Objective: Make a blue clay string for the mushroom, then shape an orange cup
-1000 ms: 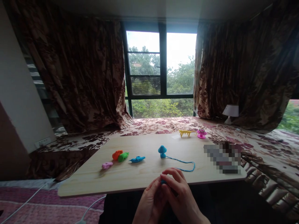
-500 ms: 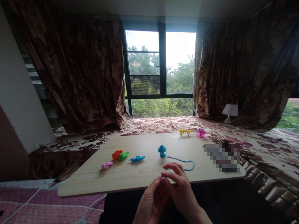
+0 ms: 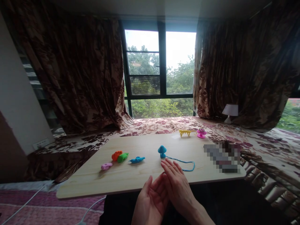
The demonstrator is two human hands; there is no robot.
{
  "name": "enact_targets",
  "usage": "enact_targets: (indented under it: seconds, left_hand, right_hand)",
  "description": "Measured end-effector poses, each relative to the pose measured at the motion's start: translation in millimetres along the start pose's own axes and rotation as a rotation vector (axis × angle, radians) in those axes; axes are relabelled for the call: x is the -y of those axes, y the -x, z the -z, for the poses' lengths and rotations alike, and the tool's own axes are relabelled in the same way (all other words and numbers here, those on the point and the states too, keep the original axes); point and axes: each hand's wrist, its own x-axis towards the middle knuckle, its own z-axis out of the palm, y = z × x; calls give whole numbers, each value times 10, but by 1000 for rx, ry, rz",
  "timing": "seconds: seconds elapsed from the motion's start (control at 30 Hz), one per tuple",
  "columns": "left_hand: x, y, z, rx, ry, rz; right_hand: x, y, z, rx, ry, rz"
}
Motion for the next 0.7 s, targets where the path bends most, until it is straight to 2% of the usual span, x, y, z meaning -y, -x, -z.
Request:
enact_targets:
  seconds: [0.13,0.23,0.33,0.4,0.53,0.57,0.6,0.7]
  left_hand:
    - [5,6,17,221,86,-37]
    - [72,9,-30,314,136,-82]
    - [67,27,-64,399,150,-59]
    - [19,30,-41,425,146,-43]
    - [-9,-1,45,433,175,-80]
    - [7,-5,50,428,184,-90]
    - [23,-2,44,418,191,-95]
    - [10,37,-5,410,186,-74]
  right_hand:
    - [147,50,8,62,23,87]
    - [189,0,10,88,25,26]
    - [154,-60,17,85,53,-50]
    - [168,-49,26,85,63,-28]
    - [334,12,30,156,-7,206]
    - [367,5,30,169,-23,226]
    - [384,-13,32,167,-26,211]
    - [331,-76,44,103,31,27]
